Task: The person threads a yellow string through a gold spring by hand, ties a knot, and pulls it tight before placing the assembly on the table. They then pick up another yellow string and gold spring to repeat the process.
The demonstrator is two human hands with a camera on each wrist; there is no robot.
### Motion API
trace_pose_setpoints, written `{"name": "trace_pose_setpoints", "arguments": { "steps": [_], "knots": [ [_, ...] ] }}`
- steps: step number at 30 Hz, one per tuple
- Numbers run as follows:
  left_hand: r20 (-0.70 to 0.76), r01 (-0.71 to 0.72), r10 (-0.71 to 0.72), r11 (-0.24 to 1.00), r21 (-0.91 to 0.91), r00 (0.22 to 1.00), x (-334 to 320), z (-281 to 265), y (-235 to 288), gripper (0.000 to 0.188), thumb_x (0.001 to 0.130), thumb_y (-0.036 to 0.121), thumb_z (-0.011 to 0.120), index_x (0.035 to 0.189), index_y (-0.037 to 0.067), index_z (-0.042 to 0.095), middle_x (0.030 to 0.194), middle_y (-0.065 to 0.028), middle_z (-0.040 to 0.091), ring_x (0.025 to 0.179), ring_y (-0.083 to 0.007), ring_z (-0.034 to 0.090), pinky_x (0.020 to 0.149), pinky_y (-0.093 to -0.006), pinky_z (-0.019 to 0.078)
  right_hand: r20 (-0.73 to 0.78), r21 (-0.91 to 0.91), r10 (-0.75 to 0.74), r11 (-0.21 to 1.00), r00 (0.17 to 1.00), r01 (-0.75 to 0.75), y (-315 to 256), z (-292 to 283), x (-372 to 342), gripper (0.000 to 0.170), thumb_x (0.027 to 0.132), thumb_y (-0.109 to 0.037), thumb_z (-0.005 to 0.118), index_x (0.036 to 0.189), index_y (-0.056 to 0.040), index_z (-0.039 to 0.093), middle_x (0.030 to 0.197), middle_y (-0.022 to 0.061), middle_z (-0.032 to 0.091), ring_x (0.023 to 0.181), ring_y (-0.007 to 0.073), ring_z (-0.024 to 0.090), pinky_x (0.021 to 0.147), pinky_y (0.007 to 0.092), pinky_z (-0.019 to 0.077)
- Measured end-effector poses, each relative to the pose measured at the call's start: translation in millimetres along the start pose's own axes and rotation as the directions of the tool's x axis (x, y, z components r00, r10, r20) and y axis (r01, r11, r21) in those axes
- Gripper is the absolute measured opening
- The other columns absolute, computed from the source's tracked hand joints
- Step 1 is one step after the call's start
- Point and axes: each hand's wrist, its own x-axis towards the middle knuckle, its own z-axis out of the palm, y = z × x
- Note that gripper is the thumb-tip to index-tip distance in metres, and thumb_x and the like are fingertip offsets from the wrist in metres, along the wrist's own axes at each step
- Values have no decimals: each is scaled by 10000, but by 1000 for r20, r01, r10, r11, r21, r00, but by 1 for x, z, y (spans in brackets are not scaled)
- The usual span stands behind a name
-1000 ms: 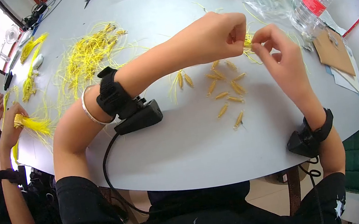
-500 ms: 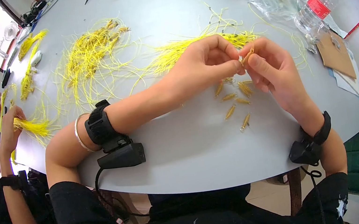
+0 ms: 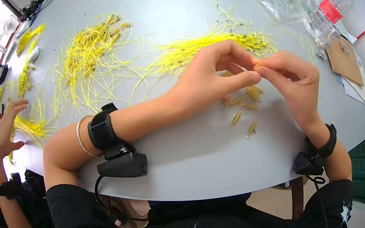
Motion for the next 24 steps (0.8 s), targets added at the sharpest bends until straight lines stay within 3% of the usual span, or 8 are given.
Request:
{"name": "trace_pose_setpoints", "arguments": {
  "steps": [1, 4, 10, 13, 16, 19, 21, 24],
  "knots": [
    [11, -3, 3, 1000, -5, 1000, 1, 0, -1, 259, 810, 187, 672, 964, 38, 526, 865, -37, 611, 806, -66, 562, 468, -172, 433, 7, -83, -54, 995, 999, 54, -1, -1, 0, 128, 784, -6, 649, 906, -24, 687, 781, 6, 622, 688, 55, 547, 584, 158, 410],
    [25, -36, 36, 999, 6, 999, 2, -2, -1, 229, 814, 186, 667, 931, 46, 528, 878, -33, 609, 811, -64, 560, 466, -170, 434, -76, 20, -88, 996, 993, 90, -2, 3, -3, 146, 784, 6, 645, 917, -33, 690, 830, 22, 631, 695, 56, 549, 547, 158, 396],
    [-26, -109, 110, 993, 40, 994, -2, 1, 3, 174, 856, 176, 606, 912, 51, 500, 954, -51, 596, 847, -76, 559, 476, -174, 444, -173, 333, 146, 939, 974, -82, -8, 4, -3, 123, 867, -88, 576, 907, -3, 655, 830, 46, 630, 594, 26, 467, 473, 162, 340],
    [-121, -156, 158, 987, 28, 980, 0, 1, 0, 168, 875, 178, 573, 941, 54, 482, 952, -50, 593, 851, -83, 562, 499, -184, 450, -166, 435, 144, 899, 976, -58, -13, 0, 2, 143, 894, -124, 542, 871, -11, 627, 807, 32, 621, 554, 21, 431, 461, 163, 336],
    [-184, -176, 189, 981, 86, 965, 0, -1, 3, 173, 878, 186, 564, 960, 57, 481, 900, -44, 601, 831, -85, 571, 541, -199, 451, -112, 367, 192, 920, 975, -139, -10, -13, 2, 132, 894, -107, 531, 826, -22, 607, 770, 11, 615, 517, 20, 410, 447, 167, 325],
    [-149, -141, 165, 977, 163, 975, -3, -3, 9, 158, 869, 185, 571, 927, 53, 506, 849, -39, 608, 808, -85, 581, 580, -206, 445, 9, -207, -14, 978, 1000, 16, -2, -15, 4, 114, 883, -82, 528, 818, -20, 597, 727, -2, 609, 509, 19, 428, 445, 168, 322],
    [-116, -145, 186, 944, 297, 976, -3, -5, 5, 144, 864, 181, 570, 903, 50, 525, 817, -36, 610, 787, -85, 589, 594, -205, 438, 34, -208, -51, 977, 998, 57, -4, -11, 4, 75, 858, -47, 538, 816, -15, 591, 690, 2, 601, 534, 13, 465, 447, 167, 321],
    [-128, -151, 200, 935, 320, 971, -3, -4, 3, 135, 864, 179, 561, 879, 45, 545, 824, -36, 612, 758, -84, 595, 599, -203, 440, 32, -204, -119, 971, 992, 123, 1, -9, 2, 45, 838, -28, 555, 822, -19, 596, 686, 8, 601, 535, 16, 477, 440, 166, 319]
  ]
}}
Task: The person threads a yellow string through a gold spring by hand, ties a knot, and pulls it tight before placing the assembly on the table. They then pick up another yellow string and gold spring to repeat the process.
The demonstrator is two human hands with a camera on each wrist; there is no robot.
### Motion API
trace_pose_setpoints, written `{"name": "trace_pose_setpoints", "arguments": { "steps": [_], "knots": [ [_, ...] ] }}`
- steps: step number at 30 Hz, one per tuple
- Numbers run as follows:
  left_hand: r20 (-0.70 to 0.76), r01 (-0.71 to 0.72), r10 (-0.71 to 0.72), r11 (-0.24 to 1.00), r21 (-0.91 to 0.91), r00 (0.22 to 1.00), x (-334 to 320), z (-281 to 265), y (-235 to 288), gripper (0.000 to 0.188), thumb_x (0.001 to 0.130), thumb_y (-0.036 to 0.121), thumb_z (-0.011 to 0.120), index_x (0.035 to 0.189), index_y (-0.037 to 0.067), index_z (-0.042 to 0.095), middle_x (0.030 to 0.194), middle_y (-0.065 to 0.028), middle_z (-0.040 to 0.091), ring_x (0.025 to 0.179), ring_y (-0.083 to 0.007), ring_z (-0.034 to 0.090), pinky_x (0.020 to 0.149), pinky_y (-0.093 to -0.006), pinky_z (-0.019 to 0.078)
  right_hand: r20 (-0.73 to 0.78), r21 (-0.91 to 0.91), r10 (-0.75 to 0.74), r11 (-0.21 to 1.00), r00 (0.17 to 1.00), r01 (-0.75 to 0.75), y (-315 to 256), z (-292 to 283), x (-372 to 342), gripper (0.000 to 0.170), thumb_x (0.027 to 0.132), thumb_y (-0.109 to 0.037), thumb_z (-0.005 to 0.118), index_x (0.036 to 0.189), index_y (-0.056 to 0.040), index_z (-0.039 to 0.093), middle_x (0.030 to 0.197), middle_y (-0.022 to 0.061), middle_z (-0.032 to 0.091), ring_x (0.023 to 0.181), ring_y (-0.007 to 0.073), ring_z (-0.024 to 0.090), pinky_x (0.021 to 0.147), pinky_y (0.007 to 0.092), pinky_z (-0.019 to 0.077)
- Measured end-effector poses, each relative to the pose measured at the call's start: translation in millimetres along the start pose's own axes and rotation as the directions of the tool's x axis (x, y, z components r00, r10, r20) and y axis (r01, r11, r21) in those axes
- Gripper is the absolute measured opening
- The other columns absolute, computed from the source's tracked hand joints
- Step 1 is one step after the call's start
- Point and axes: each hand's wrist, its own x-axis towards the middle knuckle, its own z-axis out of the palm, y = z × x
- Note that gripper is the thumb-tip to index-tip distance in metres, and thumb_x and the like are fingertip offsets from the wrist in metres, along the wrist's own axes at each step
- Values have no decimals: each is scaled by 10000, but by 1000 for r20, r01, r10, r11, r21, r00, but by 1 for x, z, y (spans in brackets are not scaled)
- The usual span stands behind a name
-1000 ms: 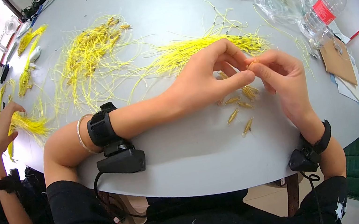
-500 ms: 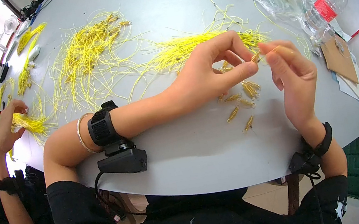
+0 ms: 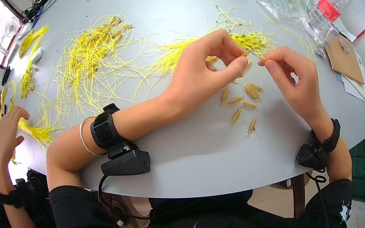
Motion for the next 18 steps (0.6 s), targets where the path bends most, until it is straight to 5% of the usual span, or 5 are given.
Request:
{"name": "trace_pose_setpoints", "arguments": {
  "steps": [6, 18],
  "knots": [
    [52, 101, -95, 987, -123, 994, 1, -2, -1, 174, 888, 221, 524, 912, 51, 552, 875, -36, 620, 720, -75, 591, 555, -197, 415, -6, -75, -73, 995, 997, 73, -8, -7, -1, 37, 802, 9, 577, 815, -12, 604, 677, 22, 590, 514, 27, 475, 420, 163, 324],
    [94, 29, -15, 989, -147, 995, 1, 1, -2, 193, 891, 195, 545, 944, 11, 567, 914, -47, 620, 696, -67, 572, 584, -196, 435, 58, -88, -183, 978, 981, 188, -8, -5, 0, 75, 774, 35, 591, 831, -10, 611, 688, 37, 574, 503, 68, 473, 432, 189, 354]
  ]
}}
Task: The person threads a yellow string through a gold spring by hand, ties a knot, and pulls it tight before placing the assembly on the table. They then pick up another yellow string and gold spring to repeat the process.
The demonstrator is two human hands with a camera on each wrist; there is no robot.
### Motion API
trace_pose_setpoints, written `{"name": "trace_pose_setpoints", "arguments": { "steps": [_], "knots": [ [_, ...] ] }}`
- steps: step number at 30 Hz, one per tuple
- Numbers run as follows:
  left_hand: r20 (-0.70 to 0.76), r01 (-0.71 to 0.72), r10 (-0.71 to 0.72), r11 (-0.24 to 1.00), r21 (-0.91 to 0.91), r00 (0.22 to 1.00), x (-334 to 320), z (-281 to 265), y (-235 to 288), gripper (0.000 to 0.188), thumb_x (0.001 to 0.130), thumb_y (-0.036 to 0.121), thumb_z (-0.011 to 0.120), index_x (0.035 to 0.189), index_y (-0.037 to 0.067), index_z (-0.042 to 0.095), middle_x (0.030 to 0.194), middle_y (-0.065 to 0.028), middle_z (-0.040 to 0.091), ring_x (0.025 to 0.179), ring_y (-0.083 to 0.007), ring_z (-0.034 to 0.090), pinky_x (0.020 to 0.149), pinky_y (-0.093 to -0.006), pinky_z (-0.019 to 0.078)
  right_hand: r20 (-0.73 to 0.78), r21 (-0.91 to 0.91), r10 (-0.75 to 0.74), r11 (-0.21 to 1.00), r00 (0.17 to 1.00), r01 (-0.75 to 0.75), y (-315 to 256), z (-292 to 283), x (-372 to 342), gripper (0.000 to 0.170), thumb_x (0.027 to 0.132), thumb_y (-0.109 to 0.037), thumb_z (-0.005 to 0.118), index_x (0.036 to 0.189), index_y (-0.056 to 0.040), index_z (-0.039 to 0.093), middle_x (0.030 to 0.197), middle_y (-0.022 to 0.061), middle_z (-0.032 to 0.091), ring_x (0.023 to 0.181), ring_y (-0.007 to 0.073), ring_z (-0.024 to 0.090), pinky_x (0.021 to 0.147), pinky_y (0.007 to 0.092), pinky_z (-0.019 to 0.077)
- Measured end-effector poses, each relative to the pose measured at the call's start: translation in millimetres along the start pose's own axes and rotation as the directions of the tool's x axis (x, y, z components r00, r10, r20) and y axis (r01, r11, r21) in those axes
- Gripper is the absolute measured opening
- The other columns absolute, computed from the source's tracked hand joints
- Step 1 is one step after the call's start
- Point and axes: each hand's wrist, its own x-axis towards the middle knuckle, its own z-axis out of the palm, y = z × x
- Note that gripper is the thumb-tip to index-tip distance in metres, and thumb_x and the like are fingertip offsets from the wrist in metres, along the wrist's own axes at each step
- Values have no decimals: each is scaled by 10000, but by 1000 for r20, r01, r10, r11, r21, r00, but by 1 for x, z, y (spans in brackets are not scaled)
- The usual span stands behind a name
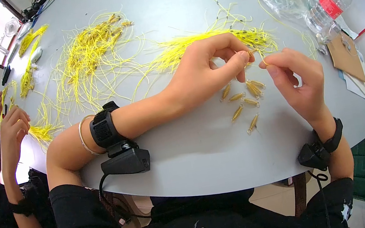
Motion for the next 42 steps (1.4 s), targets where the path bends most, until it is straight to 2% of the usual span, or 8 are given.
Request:
{"name": "trace_pose_setpoints", "arguments": {
  "steps": [5, 11, 18, 24, 29, 32, 35, 42],
  "knots": [
    [31, 44, -47, 997, 66, 998, -2, 0, 5, 173, 876, 189, 558, 937, 29, 579, 871, -24, 613, 706, -72, 598, 560, -179, 418, -76, 15, 101, 995, 992, -100, 1, 5, -3, 68, 780, 23, 602, 839, -7, 618, 682, 43, 585, 501, 67, 474, 432, 194, 348],
    [42, 15, -21, 991, 132, 999, -3, 0, 5, 146, 852, 187, 584, 894, 47, 580, 825, 6, 603, 709, -62, 614, 523, -172, 392, -95, -50, 19, 998, 995, -24, 2, 3, -1, 78, 787, -11, 633, 863, -17, 651, 711, 45, 613, 524, 61, 495, 441, 184, 356],
    [99, -5, -9, 990, 139, 995, -3, 0, 5, 156, 847, 207, 599, 898, 61, 578, 812, 5, 611, 742, -61, 610, 531, -174, 387, -95, 27, 66, 998, 993, -64, 4, 6, -1, 77, 782, -11, 642, 857, -22, 655, 730, 45, 627, 531, 63, 514, 447, 181, 368],
    [-97, -175, 206, 949, 262, 974, -2, 5, 3, 215, 835, 253, 630, 932, 70, 572, 824, 15, 620, 824, -78, 584, 559, -191, 395, -58, 61, 61, 996, 996, -58, 4, 7, -2, 75, 777, 3, 639, 848, -21, 639, 707, 39, 613, 530, 60, 517, 450, 182, 376],
    [-26, -142, 153, 959, 246, 988, -3, 0, 5, 147, 811, 207, 657, 876, 92, 595, 871, 27, 609, 782, -68, 558, 563, -196, 383, -4, 65, 61, 996, 998, -61, -1, 10, -3, 44, 790, -8, 627, 828, -27, 635, 656, 29, 578, 518, 56, 501, 445, 184, 364],
    [-68, -209, 245, 917, 339, 967, -1, 1, 3, 95, 799, 177, 666, 821, 105, 607, 860, 32, 594, 785, -60, 541, 566, -196, 376, 12, 60, 112, 992, 994, -112, -1, 8, -4, 46, 828, -33, 592, 860, -34, 626, 639, 28, 568, 523, 51, 497, 441, 183, 353],
    [-80, -218, 258, 917, 335, 963, -1, 2, 4, 75, 790, 157, 671, 792, 113, 610, 843, 34, 581, 796, -54, 530, 571, -195, 376, 76, 346, 337, 874, 938, -342, -7, 1, 0, 73, 860, -52, 554, 903, -30, 608, 603, 20, 558, 506, 44, 491, 432, 180, 340],
    [-68, -241, 275, 919, 313, 959, -1, 2, 5, 76, 786, 147, 676, 794, 111, 609, 869, 26, 567, 790, -53, 532, 580, -192, 385, 185, 316, 302, 883, 935, -347, -8, 5, -4, 69, 875, -65, 531, 859, -17, 578, 540, -1, 542, 437, 34, 472, 408, 169, 312]
  ]
}}
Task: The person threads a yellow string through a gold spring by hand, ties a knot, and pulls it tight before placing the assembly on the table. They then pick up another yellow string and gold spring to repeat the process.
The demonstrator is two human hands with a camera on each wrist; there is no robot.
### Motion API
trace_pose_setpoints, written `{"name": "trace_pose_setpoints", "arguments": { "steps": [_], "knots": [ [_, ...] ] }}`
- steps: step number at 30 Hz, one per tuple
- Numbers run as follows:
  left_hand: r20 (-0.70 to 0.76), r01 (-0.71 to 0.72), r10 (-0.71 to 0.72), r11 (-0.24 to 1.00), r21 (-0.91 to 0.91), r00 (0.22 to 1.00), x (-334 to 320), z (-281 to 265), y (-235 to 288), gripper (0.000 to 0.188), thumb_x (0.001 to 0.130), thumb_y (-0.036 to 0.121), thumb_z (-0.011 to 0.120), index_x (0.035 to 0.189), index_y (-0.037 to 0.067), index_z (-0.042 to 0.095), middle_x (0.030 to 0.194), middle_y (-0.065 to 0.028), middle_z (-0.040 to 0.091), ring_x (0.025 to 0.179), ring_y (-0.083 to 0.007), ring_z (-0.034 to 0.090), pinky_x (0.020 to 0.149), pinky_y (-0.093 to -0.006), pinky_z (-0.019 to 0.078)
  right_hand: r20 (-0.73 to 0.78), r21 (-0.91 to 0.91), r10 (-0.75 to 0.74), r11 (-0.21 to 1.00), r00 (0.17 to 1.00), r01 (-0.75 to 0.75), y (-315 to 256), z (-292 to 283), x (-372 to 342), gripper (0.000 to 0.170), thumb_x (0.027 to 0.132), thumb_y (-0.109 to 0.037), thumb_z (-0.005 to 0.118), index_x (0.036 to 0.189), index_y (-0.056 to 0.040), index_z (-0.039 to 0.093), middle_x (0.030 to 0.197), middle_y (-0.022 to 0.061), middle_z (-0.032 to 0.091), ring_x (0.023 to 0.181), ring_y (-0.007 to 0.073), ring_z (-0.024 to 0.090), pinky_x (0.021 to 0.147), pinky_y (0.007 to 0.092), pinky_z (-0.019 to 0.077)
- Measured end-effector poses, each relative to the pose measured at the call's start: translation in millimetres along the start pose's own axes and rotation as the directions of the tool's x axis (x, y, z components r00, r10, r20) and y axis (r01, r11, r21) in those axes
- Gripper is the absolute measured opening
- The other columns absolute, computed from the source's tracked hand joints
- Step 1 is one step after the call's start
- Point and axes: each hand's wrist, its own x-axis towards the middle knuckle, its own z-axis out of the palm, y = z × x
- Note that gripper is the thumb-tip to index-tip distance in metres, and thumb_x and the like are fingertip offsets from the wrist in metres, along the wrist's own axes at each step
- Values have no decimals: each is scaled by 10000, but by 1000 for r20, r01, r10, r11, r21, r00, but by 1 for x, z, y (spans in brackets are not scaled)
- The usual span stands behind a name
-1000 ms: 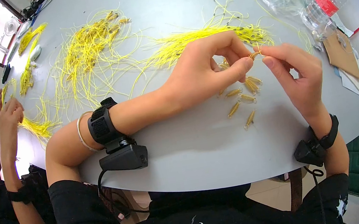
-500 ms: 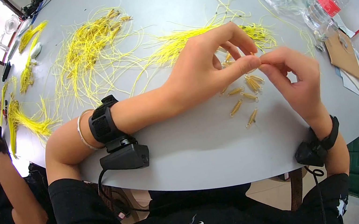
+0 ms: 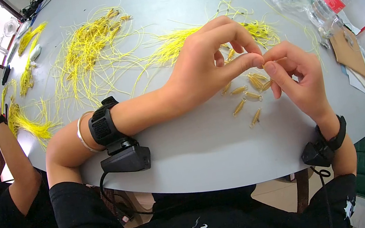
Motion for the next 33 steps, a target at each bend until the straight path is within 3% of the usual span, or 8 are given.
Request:
{"name": "trace_pose_setpoints", "arguments": {
  "steps": [5, 12, 15, 20, 27, 30, 33],
  "knots": [
    [0, 21, -21, 999, -24, 1000, -1, 0, 0, 80, 793, 149, 670, 799, 111, 601, 867, 29, 560, 791, -52, 529, 595, -193, 383, -18, 111, 11, 994, 1000, -9, 2, 2, 0, 53, 865, -50, 540, 834, -18, 570, 511, -10, 524, 419, 32, 460, 408, 170, 307],
    [51, 88, -86, 995, -37, 995, -1, -2, 2, 96, 813, 181, 653, 830, 106, 597, 895, 34, 565, 817, -49, 518, 608, -204, 384, -41, 20, 15, 1000, 999, -14, 4, 1, -1, 44, 859, -31, 525, 821, -23, 544, 488, -8, 512, 415, 28, 451, 411, 178, 312],
    [104, 191, -173, 961, -202, 979, -3, 4, 2, 118, 814, 185, 654, 858, 92, 598, 914, 34, 580, 805, -42, 521, 587, -198, 379, -53, -22, 10, 1000, 999, -11, 4, 3, -1, 35, 852, -26, 534, 817, -29, 530, 478, -2, 508, 412, 32, 457, 407, 190, 323],
    [137, 162, -152, 985, -65, 979, -2, 3, -4, 130, 808, 188, 662, 852, 74, 619, 826, 37, 600, 722, -31, 528, 532, -179, 374, -42, -179, -101, 980, 994, 92, 7, 6, -2, 46, 842, -26, 548, 812, -34, 515, 464, 16, 499, 394, 48, 459, 392, 210, 329],
    [180, 239, -222, 968, -76, 958, -2, 3, -1, 104, 819, 174, 649, 847, 77, 621, 806, 36, 595, 712, -20, 519, 536, -173, 380, -149, -217, -43, 976, 988, 10, 3, 7, -3, 56, 856, -49, 546, 814, -34, 512, 465, 14, 489, 398, 48, 448, 394, 214, 321],
    [245, 229, -184, 959, -170, 952, -2, 3, 2, 111, 837, 162, 621, 889, 72, 580, 883, 33, 581, 772, -29, 507, 550, -172, 383, -197, -124, 15, 992, 980, -40, 4, 5, -1, 61, 874, -68, 532, 829, -30, 516, 479, 11, 493, 415, 44, 448, 400, 213, 317],
    [282, 252, -112, 812, -527, 953, -1, 5, -6, 116, 857, 158, 582, 933, 84, 535, 954, 23, 559, 835, -49, 494, 598, -190, 398, -139, -50, 21, 998, 990, -28, 9, 5, 1, 65, 887, -77, 519, 851, -23, 522, 514, 18, 507, 448, 41, 459, 418, 205, 326]
  ]
}}
